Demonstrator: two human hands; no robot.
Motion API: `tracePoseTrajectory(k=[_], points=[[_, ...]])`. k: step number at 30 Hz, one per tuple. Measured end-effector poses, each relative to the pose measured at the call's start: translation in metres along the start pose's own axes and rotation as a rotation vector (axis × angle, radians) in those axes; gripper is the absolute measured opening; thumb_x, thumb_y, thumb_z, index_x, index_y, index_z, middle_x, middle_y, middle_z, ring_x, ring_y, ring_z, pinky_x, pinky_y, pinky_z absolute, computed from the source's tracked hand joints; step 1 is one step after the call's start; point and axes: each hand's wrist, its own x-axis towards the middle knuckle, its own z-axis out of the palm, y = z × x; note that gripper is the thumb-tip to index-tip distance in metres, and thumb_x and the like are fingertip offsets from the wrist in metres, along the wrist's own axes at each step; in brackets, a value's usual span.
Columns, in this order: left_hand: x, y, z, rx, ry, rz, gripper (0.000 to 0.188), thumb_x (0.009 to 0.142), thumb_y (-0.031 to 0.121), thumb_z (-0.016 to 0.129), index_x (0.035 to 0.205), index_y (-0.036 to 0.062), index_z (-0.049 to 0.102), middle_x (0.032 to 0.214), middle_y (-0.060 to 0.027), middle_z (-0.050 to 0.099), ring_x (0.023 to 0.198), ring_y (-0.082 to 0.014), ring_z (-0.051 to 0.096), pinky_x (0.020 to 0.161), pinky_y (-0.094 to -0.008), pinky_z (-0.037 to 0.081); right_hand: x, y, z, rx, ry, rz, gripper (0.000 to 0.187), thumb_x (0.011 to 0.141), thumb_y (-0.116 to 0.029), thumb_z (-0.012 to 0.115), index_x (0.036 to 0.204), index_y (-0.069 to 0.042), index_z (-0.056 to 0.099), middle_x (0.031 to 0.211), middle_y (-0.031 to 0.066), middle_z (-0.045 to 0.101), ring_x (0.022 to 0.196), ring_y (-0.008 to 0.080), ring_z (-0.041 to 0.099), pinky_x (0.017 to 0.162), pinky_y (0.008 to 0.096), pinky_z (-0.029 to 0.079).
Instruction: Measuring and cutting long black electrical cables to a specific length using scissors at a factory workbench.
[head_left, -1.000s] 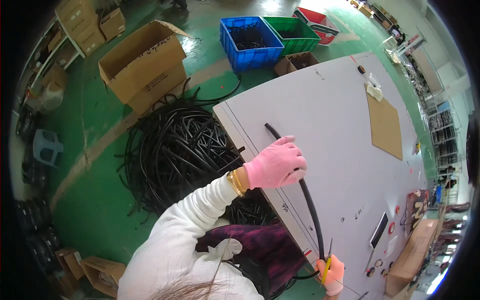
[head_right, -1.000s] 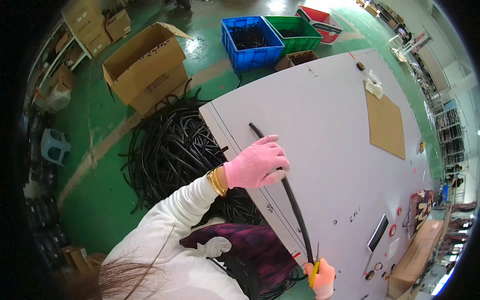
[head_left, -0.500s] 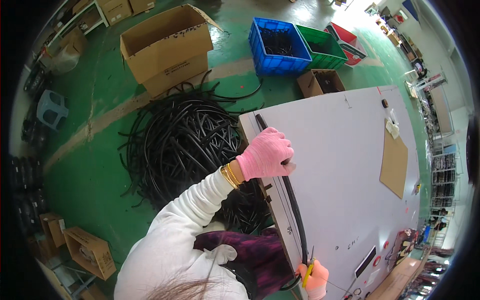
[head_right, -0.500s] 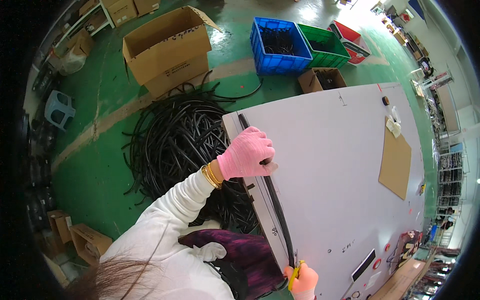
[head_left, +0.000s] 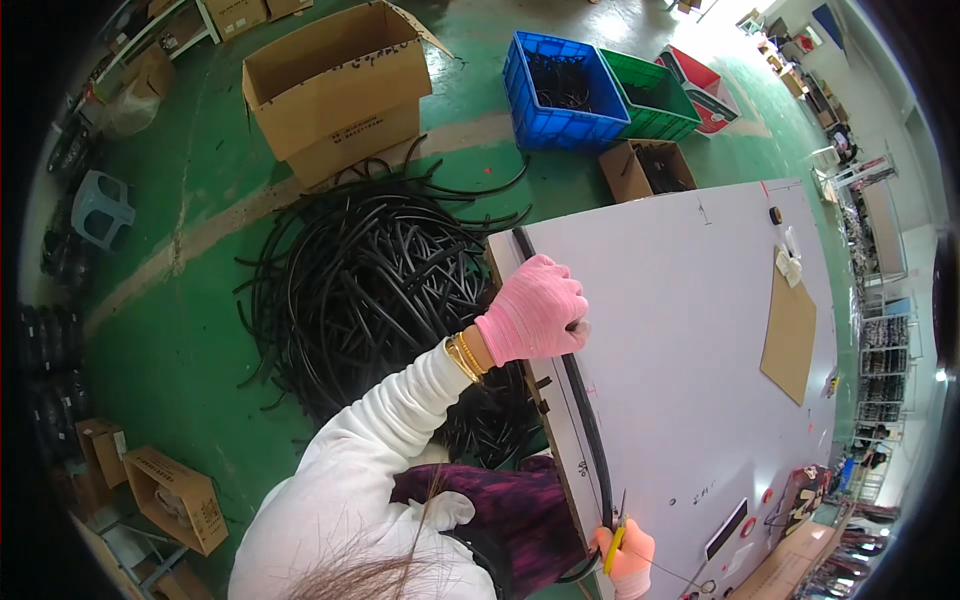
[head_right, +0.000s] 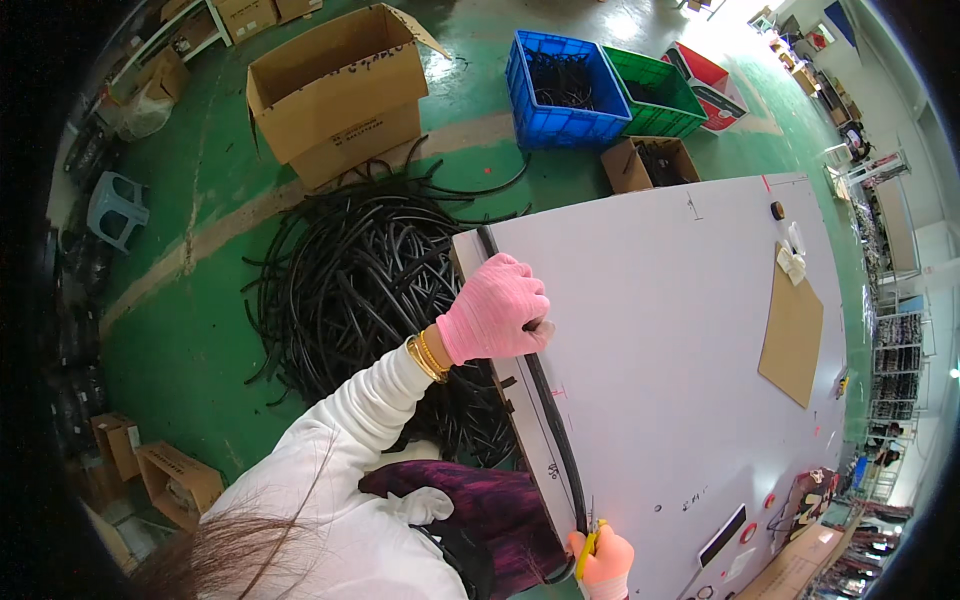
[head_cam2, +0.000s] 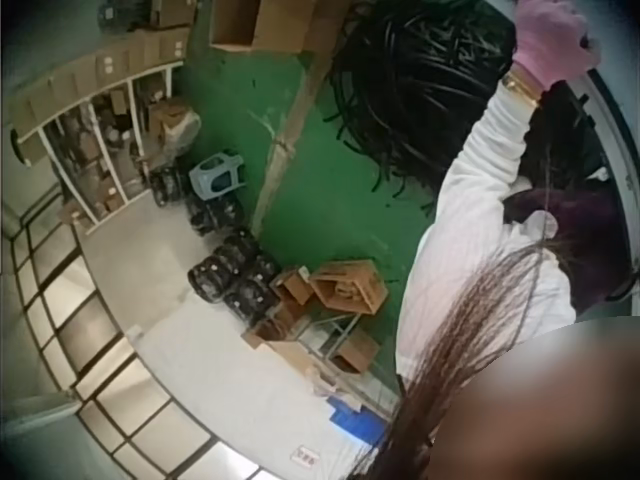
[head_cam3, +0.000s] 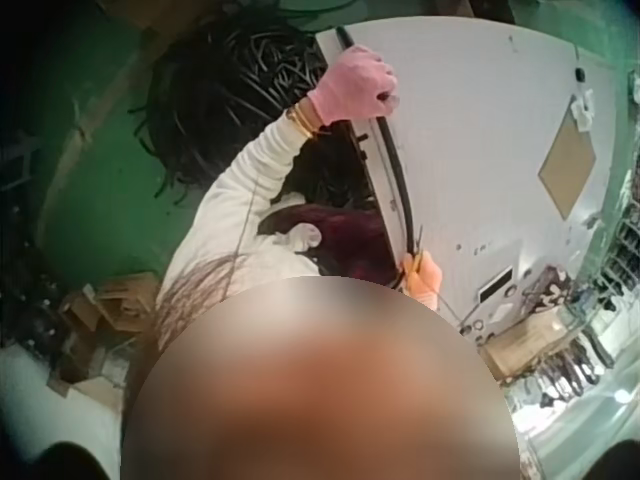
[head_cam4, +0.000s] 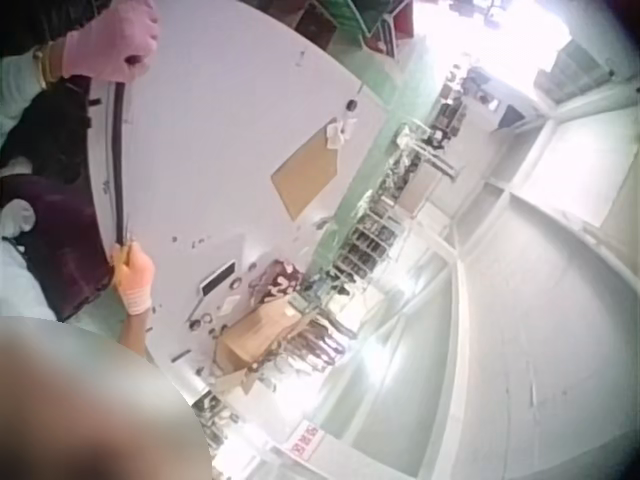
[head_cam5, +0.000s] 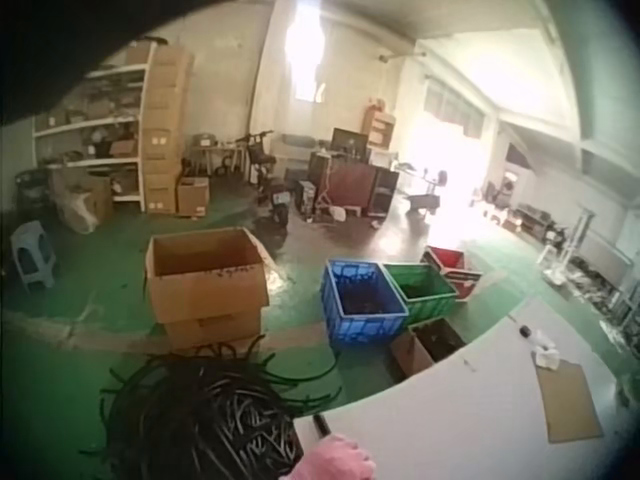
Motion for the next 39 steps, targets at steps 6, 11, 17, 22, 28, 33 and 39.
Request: tracePoseTrajectory(k=[6, 11, 17, 22, 28, 33, 39], points=[[-0.001, -0.002, 0.001, -0.009, -0.003, 0.009, 0.024, 0.067, 0.02, 0.069, 0.055, 0.0105, 0.051, 0.06, -0.0048, 0.051, 0.069, -0.0258, 0.056, 0.077, -0.0381, 0.046, 0.005, 0.015, -0.002, -0.314, -0.009, -0.09, 0.01, 0.085, -0.01, 0.071, 0.089, -0.002, 0.066, 0.068, 0.0066, 0.071, 0.062, 0.0135, 0.069, 0.061, 0.0281, 0.054], [0.0, -0.002, 0.0, 0.02, -0.009, 0.01, 0.024, 0.066, 0.019, 0.069, 0.054, 0.0105, 0.05, 0.059, -0.0047, 0.05, 0.068, -0.0259, 0.056, 0.078, -0.0385, 0.046, 0.007, 0.024, 0.002, -0.332, 0.061, -0.162, 0.025, 0.077, -0.021, 0.082, 0.082, -0.003, 0.066, 0.059, 0.0123, 0.059, 0.055, 0.0349, 0.059, 0.053, 0.0416, 0.046], [0.001, 0.0, 0.0, 0.013, 0.015, 0.01, 0.022, 0.065, 0.017, 0.069, 0.054, 0.0111, 0.051, 0.06, -0.0048, 0.051, 0.068, -0.0262, 0.056, 0.078, -0.0395, 0.046, 0.007, 0.017, 0.003, -0.324, 0.084, -0.192, 0.026, 0.075, -0.022, 0.083, 0.086, -0.004, 0.067, 0.058, 0.012, 0.057, 0.054, 0.0344, 0.058, 0.053, 0.041, 0.046], [0.001, -0.002, 0.002, 0.002, 0.045, 0.041, 0.021, 0.063, 0.012, 0.07, 0.055, 0.0106, 0.05, 0.061, -0.0051, 0.052, 0.069, -0.0275, 0.058, 0.074, -0.0403, 0.046, 0.006, 0.0, 0.002, -0.413, 0.102, -0.275, 0.029, 0.078, -0.026, 0.083, 0.092, -0.005, 0.069, 0.06, 0.0112, 0.059, 0.054, 0.0345, 0.058, 0.054, 0.0423, 0.047], [0.004, 0.0, 0.007, 0.078, -0.059, 0.057, 0.02, 0.062, 0.01, 0.069, 0.064, 0.0085, 0.049, 0.068, -0.0091, 0.053, 0.073, -0.0327, 0.056, 0.069, -0.0458, 0.043, 0.005, -0.002, -0.003, -0.458, 0.122, -0.269, 0.023, 0.083, -0.026, 0.079, 0.09, -0.009, 0.064, 0.066, 0.0151, 0.061, 0.06, 0.0375, 0.061, 0.056, 0.0458, 0.049], [0.005, -0.003, 0.007, 0.154, -0.147, 0.072, 0.023, 0.067, 0.004, 0.068, 0.067, 0.0066, 0.045, 0.069, -0.009, 0.048, 0.072, -0.0327, 0.052, 0.068, -0.0448, 0.041, -0.032, 0.019, -0.006, -0.202, 0.032, -0.243, 0.026, 0.089, -0.025, 0.076, 0.085, -0.007, 0.058, 0.065, 0.0152, 0.058, 0.059, 0.0388, 0.057, 0.056, 0.042, 0.048], [0.004, -0.013, 0.01, 0.127, -0.199, 0.073, 0.026, 0.072, 0.003, 0.067, 0.069, 0.0032, 0.041, 0.069, -0.0095, 0.044, 0.07, -0.0322, 0.047, 0.069, -0.0446, 0.04, -0.092, 0.053, -0.04, 0.356, -0.032, 0.355, 0.027, 0.092, -0.027, 0.077, 0.095, -0.002, 0.068, 0.075, 0.0045, 0.073, 0.056, 0.0087, 0.058, 0.052, 0.0268, 0.046]])
